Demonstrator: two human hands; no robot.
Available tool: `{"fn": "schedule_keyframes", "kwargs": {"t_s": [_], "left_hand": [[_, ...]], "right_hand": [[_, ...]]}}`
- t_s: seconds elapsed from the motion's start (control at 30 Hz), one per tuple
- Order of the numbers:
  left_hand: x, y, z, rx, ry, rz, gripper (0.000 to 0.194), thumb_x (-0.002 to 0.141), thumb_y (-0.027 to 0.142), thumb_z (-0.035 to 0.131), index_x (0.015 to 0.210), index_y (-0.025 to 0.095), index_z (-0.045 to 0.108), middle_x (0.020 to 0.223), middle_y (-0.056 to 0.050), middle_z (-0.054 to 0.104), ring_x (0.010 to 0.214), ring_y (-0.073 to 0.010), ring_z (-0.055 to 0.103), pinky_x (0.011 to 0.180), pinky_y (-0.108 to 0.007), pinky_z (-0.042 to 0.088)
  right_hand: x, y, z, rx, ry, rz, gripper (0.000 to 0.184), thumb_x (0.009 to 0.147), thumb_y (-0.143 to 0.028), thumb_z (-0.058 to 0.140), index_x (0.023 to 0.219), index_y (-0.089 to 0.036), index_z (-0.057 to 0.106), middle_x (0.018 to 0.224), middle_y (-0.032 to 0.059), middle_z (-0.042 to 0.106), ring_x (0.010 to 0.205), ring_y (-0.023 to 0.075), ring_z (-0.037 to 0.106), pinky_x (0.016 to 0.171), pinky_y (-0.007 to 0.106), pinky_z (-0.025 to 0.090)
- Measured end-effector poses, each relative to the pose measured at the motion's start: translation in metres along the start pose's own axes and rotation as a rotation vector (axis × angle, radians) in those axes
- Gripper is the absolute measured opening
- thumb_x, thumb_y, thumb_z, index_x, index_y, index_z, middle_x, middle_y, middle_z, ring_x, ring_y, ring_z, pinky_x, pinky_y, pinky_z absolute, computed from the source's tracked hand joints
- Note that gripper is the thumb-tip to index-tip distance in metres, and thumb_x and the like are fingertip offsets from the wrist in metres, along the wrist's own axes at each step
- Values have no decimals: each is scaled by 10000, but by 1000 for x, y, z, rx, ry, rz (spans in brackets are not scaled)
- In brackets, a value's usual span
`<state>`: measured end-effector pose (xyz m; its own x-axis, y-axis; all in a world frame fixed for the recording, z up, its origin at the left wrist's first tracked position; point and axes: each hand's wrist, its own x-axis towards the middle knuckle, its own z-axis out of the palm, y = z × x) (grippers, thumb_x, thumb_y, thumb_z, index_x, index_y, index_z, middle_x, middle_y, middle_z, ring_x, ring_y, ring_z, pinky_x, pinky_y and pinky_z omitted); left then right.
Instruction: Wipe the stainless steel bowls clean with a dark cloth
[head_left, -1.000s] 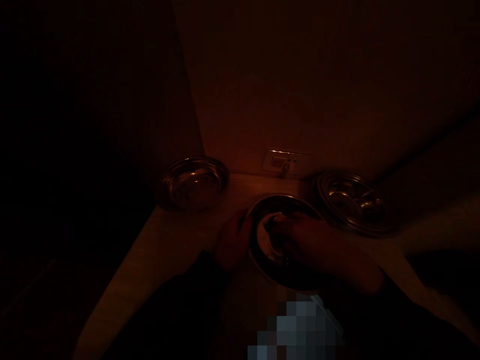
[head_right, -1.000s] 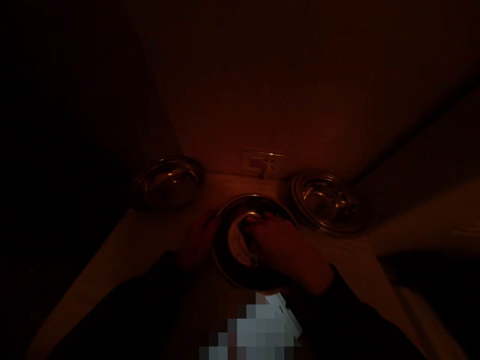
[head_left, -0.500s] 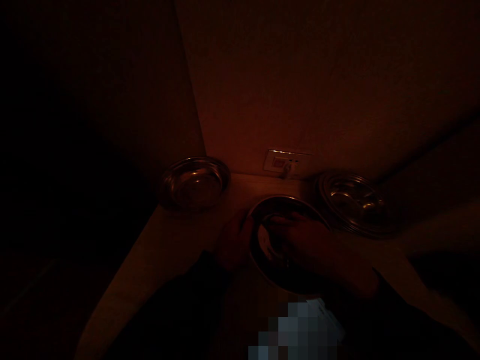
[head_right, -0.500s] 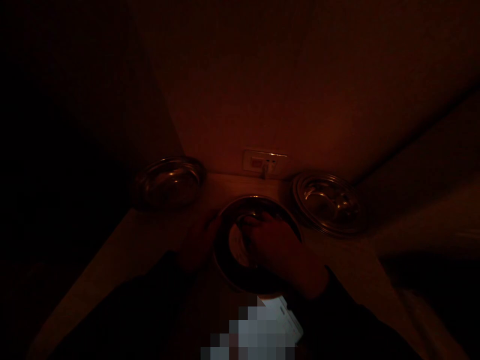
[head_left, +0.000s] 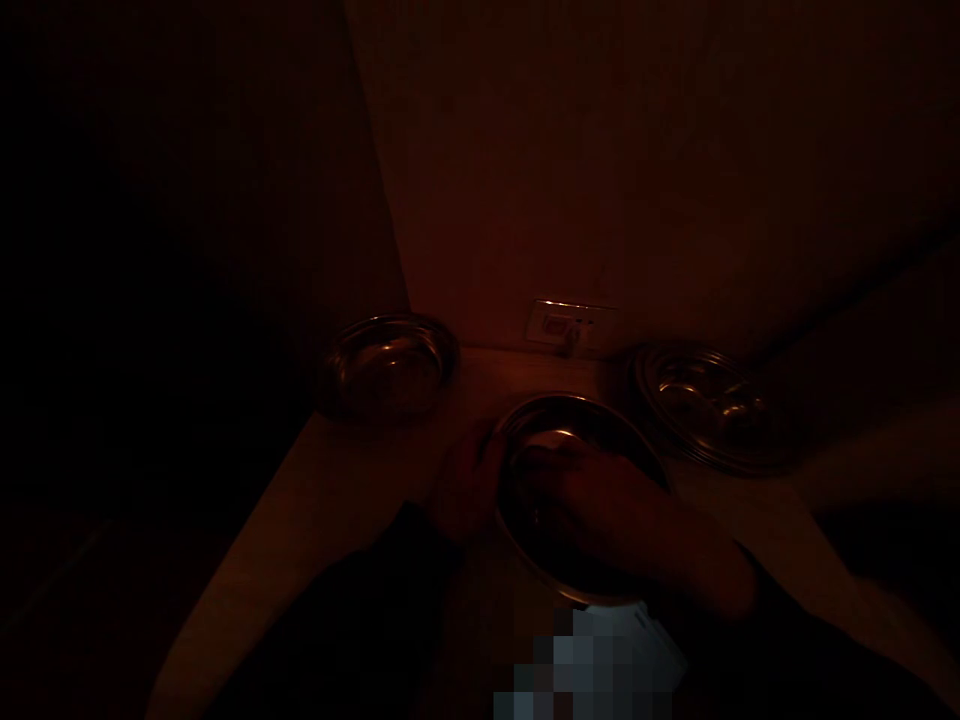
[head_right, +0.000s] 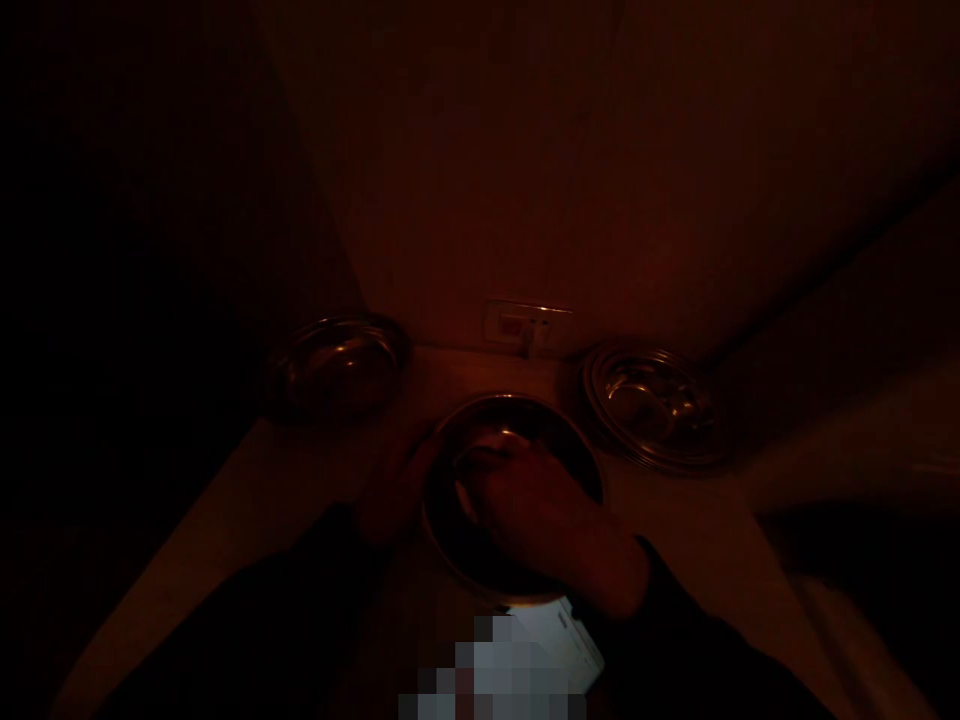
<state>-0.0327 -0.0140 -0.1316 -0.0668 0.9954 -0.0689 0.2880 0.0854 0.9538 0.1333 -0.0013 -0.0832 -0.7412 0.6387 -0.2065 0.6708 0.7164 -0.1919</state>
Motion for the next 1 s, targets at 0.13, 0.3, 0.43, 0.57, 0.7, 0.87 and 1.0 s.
{"fn": "schedule_keyframes", "kwargs": {"t_s": [0.13, 0.3, 0.43, 0.57, 0.7, 0.87, 1.0], "left_hand": [[0, -1, -1, 2, 10, 20, 307, 886, 278, 388, 1029, 175, 640, 1006, -39, 701, 919, -183, 627, 824, -290, 461], [0, -1, 0, -39, -18, 26, 322, 889, 279, 386, 1059, 176, 639, 1055, -43, 693, 950, -184, 623, 853, -296, 459], [0, 1, 1, -31, -10, -12, 329, 886, 281, 389, 1073, 156, 628, 1067, -63, 686, 960, -198, 618, 868, -321, 450], [1, 1, 0, -21, 0, -9, 320, 889, 289, 381, 1018, 155, 641, 1000, -57, 698, 896, -188, 627, 814, -303, 465], [0, -1, 0, -16, -19, 10, 316, 887, 282, 386, 1034, 161, 638, 1019, -50, 698, 916, -186, 625, 831, -298, 463], [-1, 0, 1, -23, -11, 36, 315, 889, 274, 383, 1041, 163, 635, 1035, -51, 693, 947, -184, 621, 857, -295, 454], [-2, 2, 1, 36, 34, -21, 310, 883, 273, 381, 994, 157, 647, 974, -59, 704, 888, -194, 633, 821, -311, 465]], "right_hand": [[0, 1, 0, 23, 1, 14, 321, 883, -213, 425, 1134, -256, 622, 1235, 31, 607, 1081, 249, 532, 809, 379, 493], [5, 14, 1, -41, 26, 164, 360, 878, -206, 422, 1184, -205, 612, 1294, 75, 572, 1107, 284, 517, 883, 430, 468], [1, -1, 0, 9, 12, 7, 316, 859, -155, 446, 1104, -192, 641, 1239, 79, 599, 1104, 257, 498, 926, 408, 437], [-3, -9, -1, 74, -20, -111, 321, 844, -120, 468, 1093, -231, 638, 1192, 40, 623, 1069, 224, 519, 947, 393, 416], [1, 7, 2, 7, 0, 57, 350, 897, -208, 422, 1200, -232, 596, 1292, 56, 568, 1120, 253, 504, 882, 383, 466], [5, 11, 7, -78, 21, 126, 389, 881, -184, 431, 1244, -207, 570, 1329, 91, 535, 1140, 286, 483, 863, 421, 478], [-1, -5, 4, 28, 5, -66, 348, 845, -130, 471, 1145, -213, 627, 1238, 81, 600, 1178, 247, 464, 959, 400, 411]]}}
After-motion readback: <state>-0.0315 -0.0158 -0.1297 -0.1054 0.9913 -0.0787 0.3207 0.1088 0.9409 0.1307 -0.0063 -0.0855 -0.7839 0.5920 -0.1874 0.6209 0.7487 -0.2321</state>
